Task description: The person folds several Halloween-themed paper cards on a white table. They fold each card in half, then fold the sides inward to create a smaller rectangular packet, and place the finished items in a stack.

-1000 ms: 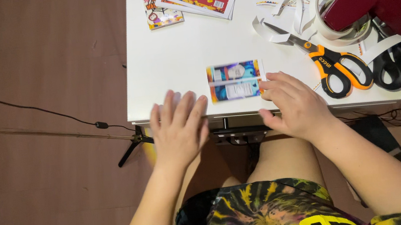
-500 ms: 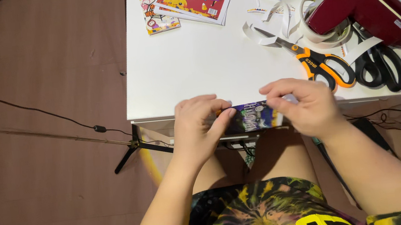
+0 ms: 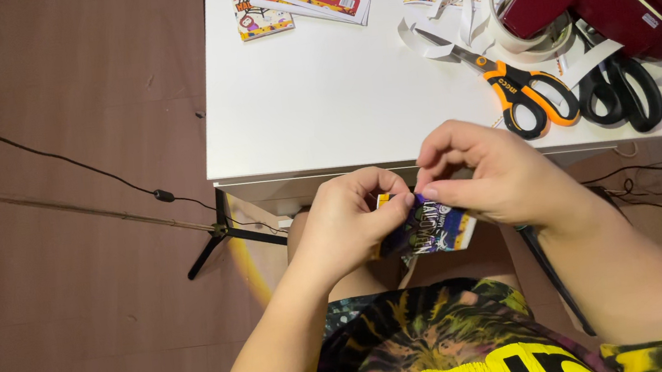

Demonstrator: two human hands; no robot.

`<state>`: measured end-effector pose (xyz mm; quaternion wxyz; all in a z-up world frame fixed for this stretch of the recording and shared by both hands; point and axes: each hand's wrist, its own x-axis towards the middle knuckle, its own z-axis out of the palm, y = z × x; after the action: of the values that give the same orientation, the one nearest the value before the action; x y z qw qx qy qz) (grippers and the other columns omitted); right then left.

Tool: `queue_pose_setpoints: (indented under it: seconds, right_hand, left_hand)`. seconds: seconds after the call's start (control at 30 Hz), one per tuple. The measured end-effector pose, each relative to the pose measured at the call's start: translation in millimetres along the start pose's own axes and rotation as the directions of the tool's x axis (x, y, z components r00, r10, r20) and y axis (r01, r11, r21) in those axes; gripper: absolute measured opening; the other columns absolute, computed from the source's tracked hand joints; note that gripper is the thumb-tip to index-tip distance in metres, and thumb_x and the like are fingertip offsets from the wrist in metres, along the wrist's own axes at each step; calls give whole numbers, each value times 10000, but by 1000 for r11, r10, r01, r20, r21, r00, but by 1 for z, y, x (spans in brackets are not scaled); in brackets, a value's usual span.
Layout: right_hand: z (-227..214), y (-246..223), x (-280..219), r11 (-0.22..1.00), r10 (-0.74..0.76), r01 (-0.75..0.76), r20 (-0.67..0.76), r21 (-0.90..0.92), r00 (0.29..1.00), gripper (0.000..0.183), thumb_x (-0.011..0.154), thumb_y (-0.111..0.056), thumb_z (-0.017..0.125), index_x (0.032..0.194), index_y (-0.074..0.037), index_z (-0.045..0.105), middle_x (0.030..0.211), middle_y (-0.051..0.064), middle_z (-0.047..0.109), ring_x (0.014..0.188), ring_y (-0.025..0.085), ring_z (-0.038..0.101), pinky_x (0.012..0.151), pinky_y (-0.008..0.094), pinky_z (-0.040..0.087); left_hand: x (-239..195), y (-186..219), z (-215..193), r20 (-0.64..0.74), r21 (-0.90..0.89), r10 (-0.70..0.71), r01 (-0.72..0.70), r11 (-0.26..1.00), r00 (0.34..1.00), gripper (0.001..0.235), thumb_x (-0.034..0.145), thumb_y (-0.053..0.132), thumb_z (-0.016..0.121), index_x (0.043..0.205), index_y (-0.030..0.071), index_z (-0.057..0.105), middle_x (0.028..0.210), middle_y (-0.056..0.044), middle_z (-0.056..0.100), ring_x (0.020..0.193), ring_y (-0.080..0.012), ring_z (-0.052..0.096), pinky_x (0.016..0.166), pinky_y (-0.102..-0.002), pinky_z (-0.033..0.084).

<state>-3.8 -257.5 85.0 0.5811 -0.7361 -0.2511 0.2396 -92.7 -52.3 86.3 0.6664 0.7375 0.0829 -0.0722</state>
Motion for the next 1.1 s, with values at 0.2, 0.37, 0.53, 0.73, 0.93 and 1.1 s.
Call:
queue_pose_setpoints:
  seconds: [0.2,0.37,0.53,0.73,0.93,1.1]
  right_hand:
    - [1,-9,-6,982,-44,39,-26,-186,999,231,784,40,770,997,-35,726,730,52,747,723,124,662,741,300,564]
    - [-11,-7,-19,972,-11,-6,-71,-235,997,236,758,49,778,974,-41,748,712,61,746,715,142,667,765,321,568]
    - [-13,-11,-33,948,90,-130,-147,-291,985,193,823,5,768,959,-94,675,873,10,702,824,93,636,775,217,511]
    - [-28,-2,-32,969,92,-138,-221,-205,971,237,811,69,772,953,-70,643,884,64,678,820,135,625,680,245,548]
    - [-38,38,19,969,11,-95,-347,-228,938,193,879,13,756,1003,-60,627,899,47,635,832,119,603,779,230,499]
    - [-24,69,66,766,-403,158,-275,-624,873,270,930,16,674,1101,-146,803,864,91,714,807,240,659,773,383,530]
  left_hand:
    - [-2,-2,-7,-7,42,-20,20,999,1000,104,796,188,757,836,93,770,690,-52,685,632,-95,593,594,-245,502]
    - [-7,-10,-15,-29,-25,-41,40,999,999,102,799,163,761,832,67,771,673,-55,675,607,-95,580,565,-238,494]
    - [-5,-10,-15,32,12,-98,98,995,995,130,883,227,735,796,134,709,555,61,531,494,-43,423,479,-234,312]
    - [-5,-5,-15,-21,-30,-97,96,995,995,146,882,247,759,800,128,735,583,63,562,523,-35,444,519,-216,346]
    - [48,-23,-13,-185,145,0,27,989,983,151,881,296,732,916,176,816,785,93,741,672,-35,557,660,-230,450]
    - [116,-41,-17,-354,482,352,-154,862,866,224,964,188,696,1156,94,762,970,-110,786,930,-274,772,825,-378,609]
